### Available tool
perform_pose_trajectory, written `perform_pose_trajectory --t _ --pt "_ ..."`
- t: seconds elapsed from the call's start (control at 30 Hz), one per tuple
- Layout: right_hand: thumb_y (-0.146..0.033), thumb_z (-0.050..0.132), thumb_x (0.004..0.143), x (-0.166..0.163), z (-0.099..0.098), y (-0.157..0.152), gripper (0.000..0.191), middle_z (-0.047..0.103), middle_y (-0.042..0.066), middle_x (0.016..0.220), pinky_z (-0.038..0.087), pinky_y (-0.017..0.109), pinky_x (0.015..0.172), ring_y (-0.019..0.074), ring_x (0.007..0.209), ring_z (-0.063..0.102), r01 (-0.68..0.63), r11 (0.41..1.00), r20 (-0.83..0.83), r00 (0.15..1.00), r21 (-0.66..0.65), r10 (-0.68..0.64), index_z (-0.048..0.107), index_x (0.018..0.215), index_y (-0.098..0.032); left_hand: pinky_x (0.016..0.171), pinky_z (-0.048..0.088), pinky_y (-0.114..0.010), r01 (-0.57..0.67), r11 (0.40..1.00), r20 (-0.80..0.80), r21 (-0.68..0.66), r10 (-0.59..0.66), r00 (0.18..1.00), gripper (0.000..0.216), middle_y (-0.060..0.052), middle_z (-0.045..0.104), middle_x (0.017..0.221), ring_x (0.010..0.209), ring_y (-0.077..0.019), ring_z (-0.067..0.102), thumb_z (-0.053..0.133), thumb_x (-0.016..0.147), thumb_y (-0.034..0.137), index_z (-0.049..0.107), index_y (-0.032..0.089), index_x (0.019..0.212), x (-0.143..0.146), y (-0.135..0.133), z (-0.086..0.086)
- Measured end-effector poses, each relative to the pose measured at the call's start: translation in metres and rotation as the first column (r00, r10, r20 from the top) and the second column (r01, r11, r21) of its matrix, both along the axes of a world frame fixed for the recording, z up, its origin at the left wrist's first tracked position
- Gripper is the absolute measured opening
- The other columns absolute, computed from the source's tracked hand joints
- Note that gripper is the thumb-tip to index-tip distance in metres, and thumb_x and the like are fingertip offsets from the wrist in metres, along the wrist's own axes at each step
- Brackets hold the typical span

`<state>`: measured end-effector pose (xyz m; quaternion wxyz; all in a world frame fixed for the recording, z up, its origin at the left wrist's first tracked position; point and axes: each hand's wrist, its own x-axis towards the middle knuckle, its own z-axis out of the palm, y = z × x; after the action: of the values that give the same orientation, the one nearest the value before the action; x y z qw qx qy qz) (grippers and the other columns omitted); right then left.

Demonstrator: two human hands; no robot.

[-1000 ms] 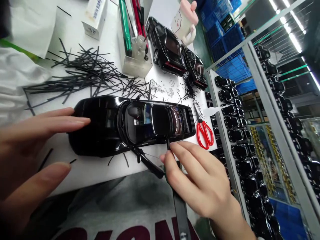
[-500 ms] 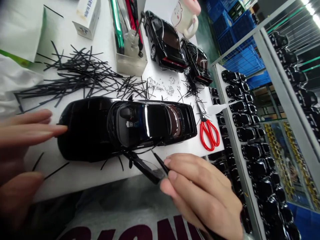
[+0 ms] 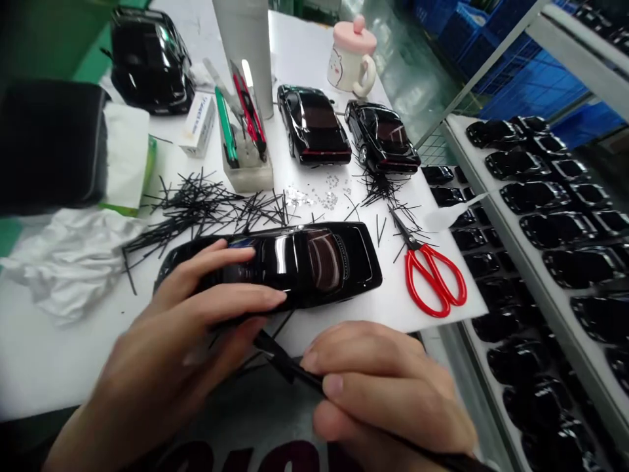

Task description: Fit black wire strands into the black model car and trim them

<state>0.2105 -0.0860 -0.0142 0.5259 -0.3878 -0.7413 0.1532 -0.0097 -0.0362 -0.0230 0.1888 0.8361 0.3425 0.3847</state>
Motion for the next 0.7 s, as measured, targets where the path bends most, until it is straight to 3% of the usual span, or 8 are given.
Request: perform_pose_trajectory --t 0.13,0.23,0.37,0.5,0.63,0.7 --pt "-0.018 0.063 0.098 0.007 0.001 0.014 0.003 0.077 0.002 0.100 0.070 0.031 0.074 0.0157 0.081 0.077 -0.119 0.993 -0.099 0.988 -0.001 0.119 0.066 0.097 -0.019 0.129 0.033 -0.045 -0.013 1.000 -0.183 -0.026 0.008 0.983 0.021 0.001 0.071 0.103 0.130 -0.0180 0.055 0.059 0.094 0.007 0.059 0.022 0.109 0.013 0.008 0.010" --pt "-0.016 0.064 0.097 0.014 0.006 0.026 0.002 0.077 0.004 0.091 0.070 0.029 0.076 0.0164 0.083 0.078 -0.230 0.973 -0.069 0.971 -0.007 0.229 0.065 0.099 -0.016 0.127 0.036 -0.049 -0.042 0.995 -0.195 -0.090 0.024 0.981 0.014 0.002 0.070 0.098 0.125 -0.0197 0.059 0.063 0.093 0.014 0.057 0.023 0.103 0.018 0.007 0.012" --pt "-0.010 0.058 0.099 0.013 0.013 0.038 0.009 0.076 0.004 0.080 0.068 0.023 0.075 0.0147 0.077 0.078 -0.293 0.956 -0.036 0.955 0.030 0.294 0.063 0.092 -0.013 0.125 0.037 -0.052 -0.119 0.990 -0.166 -0.075 0.105 0.980 0.016 0.003 0.070 0.091 0.119 -0.0201 0.062 0.069 0.091 0.018 0.056 0.024 0.098 0.024 0.004 0.010" --pt "-0.010 0.051 0.103 0.008 0.010 0.035 0.012 0.076 0.003 0.081 0.069 0.025 0.073 0.0132 0.078 0.077 -0.218 0.975 -0.094 0.971 0.035 0.220 0.060 0.096 -0.016 0.123 0.041 -0.051 -0.123 0.990 -0.150 -0.070 0.111 0.982 0.018 0.004 0.073 0.093 0.119 -0.0196 0.063 0.067 0.090 0.012 0.060 0.025 0.101 0.026 0.004 0.008" --pt "-0.018 0.057 0.102 0.009 0.001 0.025 0.004 0.075 0.002 0.086 0.069 0.027 0.072 0.0140 0.080 0.077 -0.211 0.977 -0.088 0.973 0.022 0.212 0.060 0.100 -0.017 0.127 0.034 -0.048 0.006 0.992 -0.046 -0.128 -0.012 0.999 0.026 0.007 0.074 0.087 0.121 -0.0171 0.063 0.064 0.088 0.002 0.061 0.026 0.098 0.018 0.007 0.009" --pt "-0.019 0.055 0.102 0.011 -0.004 0.019 0.006 0.075 0.000 0.082 0.069 0.027 0.067 0.0139 0.073 0.076 -0.129 0.992 -0.014 0.992 0.013 0.129 0.059 0.098 -0.021 0.128 0.033 -0.048 0.083 0.979 0.026 -0.185 -0.080 0.996 0.029 0.007 0.075 0.088 0.124 -0.0171 0.061 0.063 0.088 0.000 0.060 0.027 0.098 0.012 0.008 0.009"
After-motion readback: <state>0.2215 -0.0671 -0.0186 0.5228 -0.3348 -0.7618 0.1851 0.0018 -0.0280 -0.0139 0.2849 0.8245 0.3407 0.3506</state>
